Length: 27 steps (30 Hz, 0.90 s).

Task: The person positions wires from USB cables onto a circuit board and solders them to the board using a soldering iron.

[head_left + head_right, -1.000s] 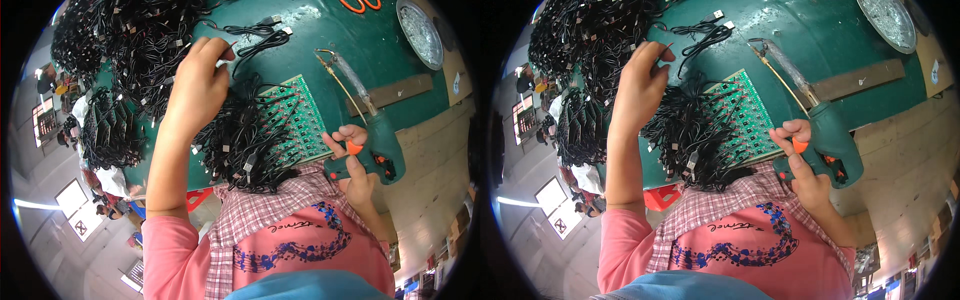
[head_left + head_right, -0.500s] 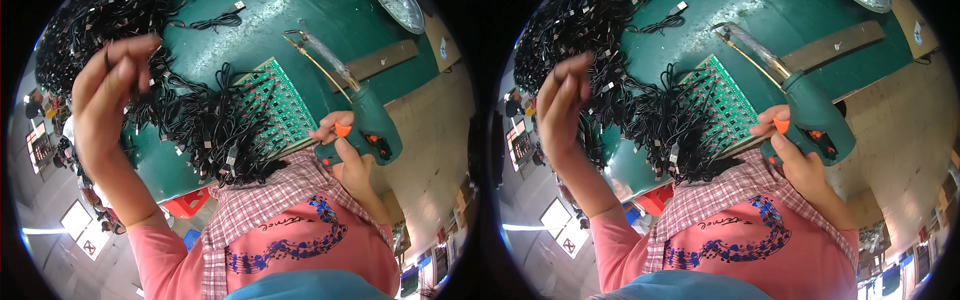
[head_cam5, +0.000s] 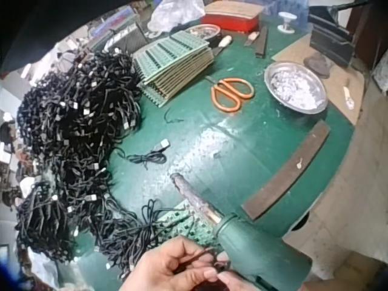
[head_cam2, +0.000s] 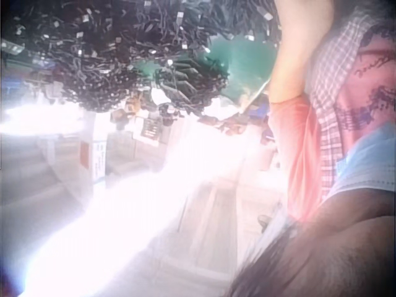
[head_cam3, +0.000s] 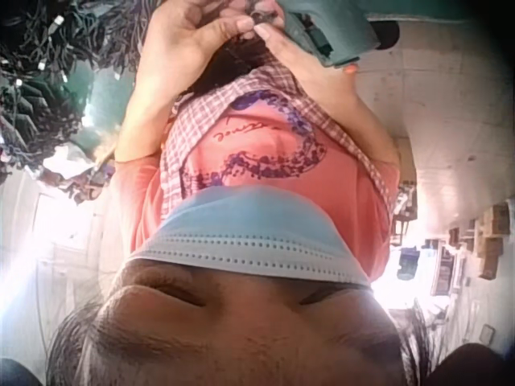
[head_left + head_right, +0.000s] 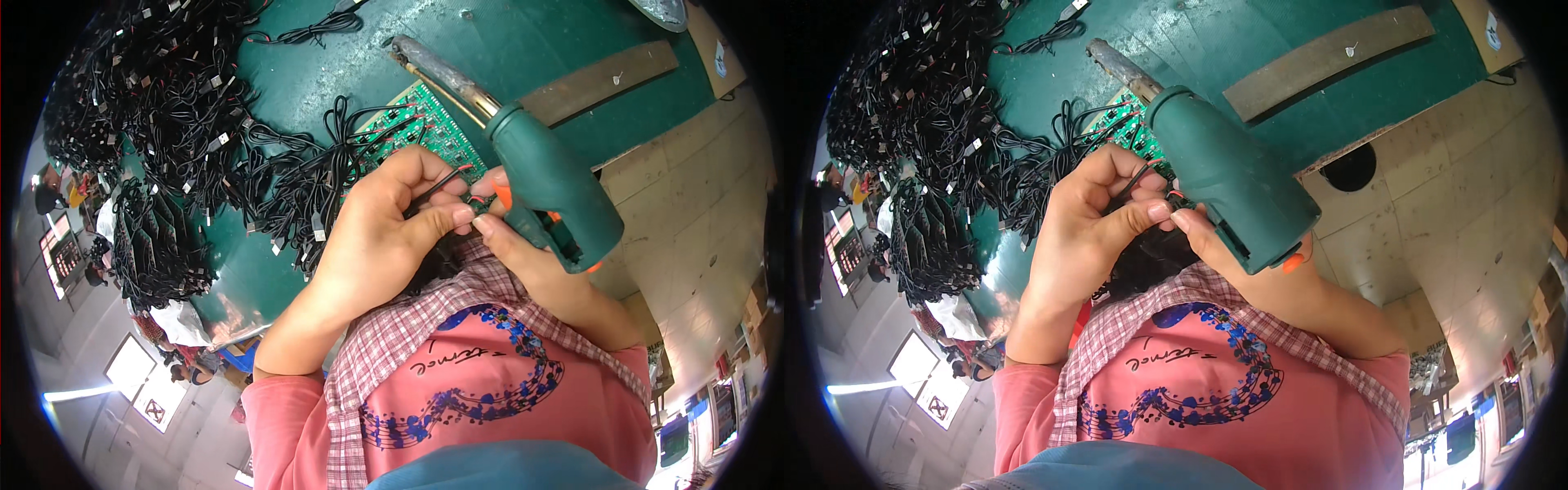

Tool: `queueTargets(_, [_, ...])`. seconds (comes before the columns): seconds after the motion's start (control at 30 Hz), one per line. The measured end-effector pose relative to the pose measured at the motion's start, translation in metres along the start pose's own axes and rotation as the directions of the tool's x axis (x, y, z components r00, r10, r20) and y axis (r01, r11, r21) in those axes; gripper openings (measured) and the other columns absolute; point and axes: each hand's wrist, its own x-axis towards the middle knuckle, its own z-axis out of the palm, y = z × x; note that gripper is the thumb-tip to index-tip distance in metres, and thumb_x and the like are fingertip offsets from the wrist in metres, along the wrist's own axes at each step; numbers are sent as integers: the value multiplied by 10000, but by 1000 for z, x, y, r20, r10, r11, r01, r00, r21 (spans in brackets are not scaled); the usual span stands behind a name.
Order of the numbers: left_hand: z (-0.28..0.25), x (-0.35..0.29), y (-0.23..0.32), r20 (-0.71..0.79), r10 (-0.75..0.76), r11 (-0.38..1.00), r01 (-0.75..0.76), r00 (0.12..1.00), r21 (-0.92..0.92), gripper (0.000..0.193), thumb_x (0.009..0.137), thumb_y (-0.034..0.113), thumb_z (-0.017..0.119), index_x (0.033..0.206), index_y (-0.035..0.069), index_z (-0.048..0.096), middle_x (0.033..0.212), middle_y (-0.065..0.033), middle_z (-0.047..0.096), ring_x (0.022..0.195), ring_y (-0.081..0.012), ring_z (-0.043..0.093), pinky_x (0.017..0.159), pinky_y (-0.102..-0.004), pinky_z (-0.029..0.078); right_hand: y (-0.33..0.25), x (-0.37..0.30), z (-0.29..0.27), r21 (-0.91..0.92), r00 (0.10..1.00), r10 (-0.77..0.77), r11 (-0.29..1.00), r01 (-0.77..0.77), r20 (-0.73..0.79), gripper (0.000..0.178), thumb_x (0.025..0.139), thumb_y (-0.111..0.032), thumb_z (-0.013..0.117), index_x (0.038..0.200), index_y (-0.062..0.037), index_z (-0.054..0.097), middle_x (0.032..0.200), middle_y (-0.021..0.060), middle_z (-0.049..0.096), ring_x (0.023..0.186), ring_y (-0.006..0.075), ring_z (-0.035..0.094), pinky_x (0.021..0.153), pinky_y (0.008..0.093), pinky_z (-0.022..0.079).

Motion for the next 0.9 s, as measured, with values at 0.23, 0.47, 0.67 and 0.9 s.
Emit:
queueTargets(0.23, [-7,-2,9,97,-92,986,77,991,150,130,876,3,693,911,-10,569,868,-34,628,809,-91,601,750,-241,496,-11,4,-5,267,977,210,941,-210,29,167,865,0,693,1029,-1,664,881,74,675,763,152,649,646,289,520])
queueTargets(0.47, [-20,-2,18,327,-277,959,239,903,150,142,821,9,728,925,-26,637,871,-16,663,803,-51,570,723,-198,463,-13,7,-22,-28,952,-32,999,42,305,317,855,45,642,1144,-28,536,933,55,613,786,86,555,679,247,478])
queueTargets(0.67, [-3,16,10,-234,265,760,-53,935,647,141,837,61,690,886,-56,627,790,-61,671,724,-87,588,675,-254,486,-18,6,-26,341,923,376,859,-381,84,398,877,75,551,1246,-23,441,1059,175,608,722,110,553,668,252,476])
queueTargets(0.9, [0,32,-9,-281,406,633,-45,870,773,140,832,109,657,817,-16,596,737,-213,660,692,-407,649,634,-467,510,-13,-25,-64,-28,868,355,929,-369,347,298,955,-62,505,1236,-32,409,998,203,611,690,127,532,672,301,483])
